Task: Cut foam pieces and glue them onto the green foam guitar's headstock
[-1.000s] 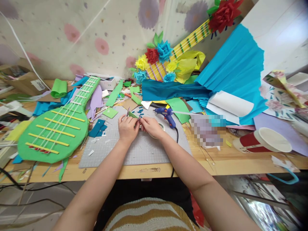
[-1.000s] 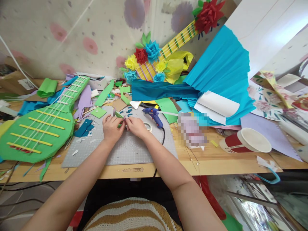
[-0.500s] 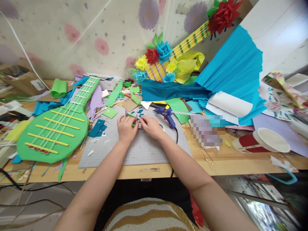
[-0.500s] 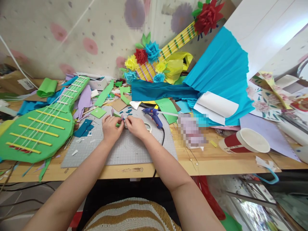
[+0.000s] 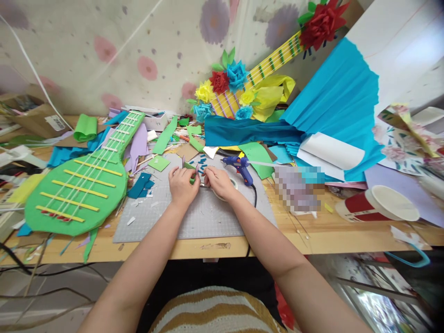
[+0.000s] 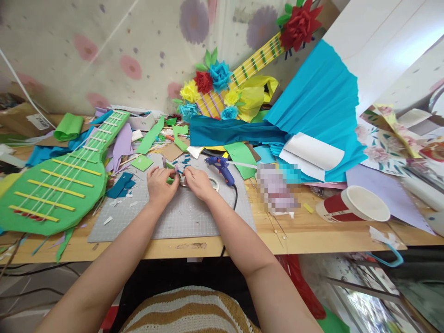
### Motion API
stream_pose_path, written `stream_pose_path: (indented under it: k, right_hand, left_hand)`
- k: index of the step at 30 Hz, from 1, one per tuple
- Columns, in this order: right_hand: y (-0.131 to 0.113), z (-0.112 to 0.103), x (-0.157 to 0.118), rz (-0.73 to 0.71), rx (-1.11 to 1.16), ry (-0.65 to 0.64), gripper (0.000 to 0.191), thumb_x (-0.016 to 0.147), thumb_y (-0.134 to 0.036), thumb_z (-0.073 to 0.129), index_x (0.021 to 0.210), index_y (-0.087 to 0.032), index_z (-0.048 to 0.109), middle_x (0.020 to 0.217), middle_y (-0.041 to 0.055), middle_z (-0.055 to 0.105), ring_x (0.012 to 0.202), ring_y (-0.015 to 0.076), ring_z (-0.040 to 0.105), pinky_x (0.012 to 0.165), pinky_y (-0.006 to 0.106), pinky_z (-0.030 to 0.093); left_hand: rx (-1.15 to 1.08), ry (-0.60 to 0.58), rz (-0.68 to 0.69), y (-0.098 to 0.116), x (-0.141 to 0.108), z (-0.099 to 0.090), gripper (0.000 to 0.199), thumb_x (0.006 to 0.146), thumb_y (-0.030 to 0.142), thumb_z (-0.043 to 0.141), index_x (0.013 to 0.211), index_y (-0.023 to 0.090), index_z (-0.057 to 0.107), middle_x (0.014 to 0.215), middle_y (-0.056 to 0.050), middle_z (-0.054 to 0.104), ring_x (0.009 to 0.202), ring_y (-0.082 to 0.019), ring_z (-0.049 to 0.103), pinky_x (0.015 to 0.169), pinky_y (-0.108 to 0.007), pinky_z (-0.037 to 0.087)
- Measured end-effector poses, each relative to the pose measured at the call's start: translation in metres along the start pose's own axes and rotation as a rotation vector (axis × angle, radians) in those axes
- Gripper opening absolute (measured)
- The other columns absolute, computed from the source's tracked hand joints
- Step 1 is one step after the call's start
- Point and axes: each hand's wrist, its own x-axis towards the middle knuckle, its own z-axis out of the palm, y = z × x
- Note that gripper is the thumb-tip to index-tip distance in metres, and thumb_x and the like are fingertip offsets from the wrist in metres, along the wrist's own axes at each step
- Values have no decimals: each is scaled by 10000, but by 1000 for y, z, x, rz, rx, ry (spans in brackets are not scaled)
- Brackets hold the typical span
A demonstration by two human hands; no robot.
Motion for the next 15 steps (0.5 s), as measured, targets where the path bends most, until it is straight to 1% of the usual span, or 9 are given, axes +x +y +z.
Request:
stream_pose_path:
  k: [3, 6, 8, 11, 13, 15]
  right_hand:
    - [0, 0, -2, -7, 22, 56, 205, 848, -302, 366, 868, -207, 547, 674, -26, 604, 636, 121, 541, 621, 225, 375]
    - [-3, 2, -4, -37, 1, 68, 183, 824, -313, 430, 897, -203, 555, 698, -15, 609, 635, 122, 538, 616, 226, 373]
    - [-4, 3, -3, -60, -10, 65, 181, 833, -305, 422, 889, -202, 560, 707, -9, 613, 638, 122, 538, 619, 226, 370]
    - [0, 5, -2, -65, -9, 57, 210, 849, -350, 408, 892, -209, 558, 700, -11, 613, 630, 121, 536, 614, 224, 366]
    - [3, 5, -1, -40, -2, 75, 243, 858, -388, 389, 908, -214, 551, 686, -17, 610, 622, 120, 536, 609, 223, 365]
    - [6, 3, 0, 3, -28, 123, 253, 868, -388, 370, 920, -215, 546, 677, -19, 609, 621, 121, 539, 611, 225, 367]
  left_hand:
    - [-6, 14, -17, 0, 1, 0, 97, 769, 249, 505, 703, 218, 567, 631, 0, 613, 672, -167, 564, 905, -369, 330]
    - [-33, 7, -41, -1, 0, 1, 93, 767, 257, 516, 703, 219, 572, 629, 4, 614, 670, -165, 567, 901, -367, 334]
    - [-64, 1, -90, -2, -1, 2, 87, 759, 266, 530, 701, 218, 575, 627, 7, 613, 667, -164, 565, 884, -363, 343]
    - [-83, -19, -153, -4, -4, 3, 72, 726, 286, 572, 704, 218, 580, 642, 3, 614, 681, -172, 556, 852, -362, 355]
    - [-66, -31, -157, -7, -4, 2, 65, 711, 286, 588, 698, 222, 581, 653, 4, 615, 704, -177, 551, 872, -374, 341]
    - [-44, -13, -165, -9, -3, 1, 63, 713, 285, 585, 688, 227, 581, 655, 9, 617, 723, -179, 551, 915, -393, 311]
